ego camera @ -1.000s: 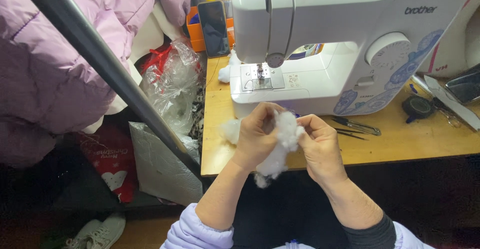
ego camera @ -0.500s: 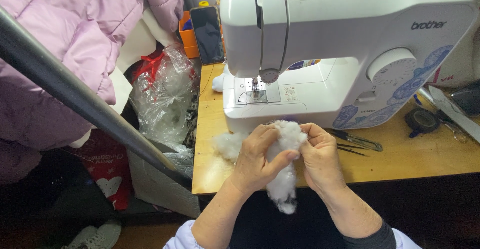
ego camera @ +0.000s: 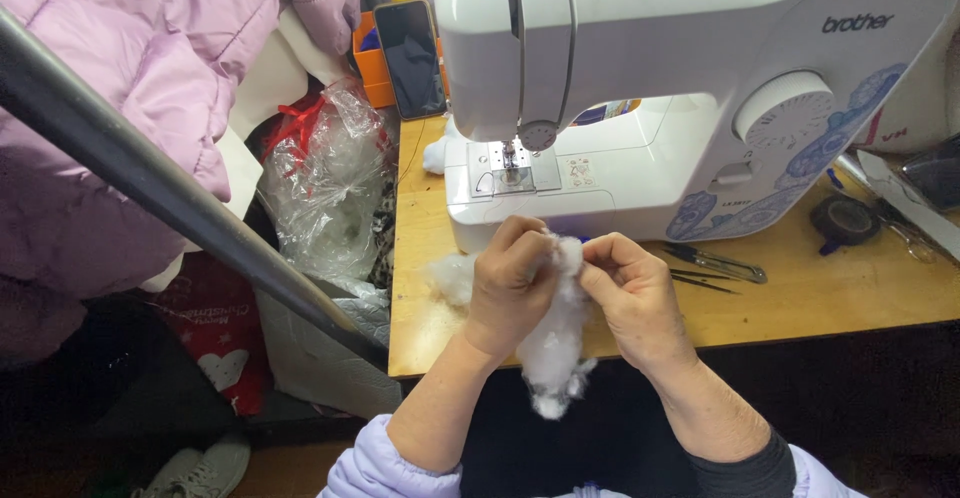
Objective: The person stuffs white cotton-like filling into a blue fabric pouch by hand. They push the filling into the opening and then adjust the pouch to distribute the stuffing evenly.
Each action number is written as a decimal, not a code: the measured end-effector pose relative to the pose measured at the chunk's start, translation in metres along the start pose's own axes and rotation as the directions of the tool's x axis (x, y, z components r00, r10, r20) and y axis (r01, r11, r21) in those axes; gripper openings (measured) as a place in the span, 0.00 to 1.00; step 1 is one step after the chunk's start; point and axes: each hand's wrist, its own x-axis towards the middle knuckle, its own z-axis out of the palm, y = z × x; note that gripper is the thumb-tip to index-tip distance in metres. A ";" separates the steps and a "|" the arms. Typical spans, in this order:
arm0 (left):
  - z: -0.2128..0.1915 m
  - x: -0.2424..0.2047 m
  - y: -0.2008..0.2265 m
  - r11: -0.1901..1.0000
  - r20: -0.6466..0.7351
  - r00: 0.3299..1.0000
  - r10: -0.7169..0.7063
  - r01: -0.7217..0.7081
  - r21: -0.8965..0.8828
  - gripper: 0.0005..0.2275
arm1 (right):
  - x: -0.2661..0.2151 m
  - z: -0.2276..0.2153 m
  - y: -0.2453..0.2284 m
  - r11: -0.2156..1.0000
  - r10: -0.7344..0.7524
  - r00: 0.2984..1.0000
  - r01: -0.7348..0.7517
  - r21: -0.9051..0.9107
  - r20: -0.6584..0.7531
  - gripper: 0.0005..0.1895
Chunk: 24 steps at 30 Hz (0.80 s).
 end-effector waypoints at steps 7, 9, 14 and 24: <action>-0.014 -0.005 -0.001 0.935 0.238 0.952 0.191 -0.251 0.250 0.04 | -0.005 0.001 0.003 1.000 -0.017 0.999 0.017 0.005 0.028 0.02; -0.018 -0.003 0.006 0.926 0.362 0.915 0.180 -0.281 0.252 0.06 | -0.008 0.004 -0.009 0.998 -0.033 0.999 0.035 -0.054 0.041 0.02; -0.024 0.006 0.008 0.972 0.572 0.798 -0.188 0.069 0.225 0.10 | -0.004 0.003 0.006 0.993 -0.060 0.996 0.065 -0.100 0.059 0.02; -0.011 -0.001 0.009 0.813 0.161 0.867 -0.471 0.498 -0.303 0.23 | -0.011 0.008 -0.011 0.910 -0.268 0.961 0.274 -0.313 0.061 0.02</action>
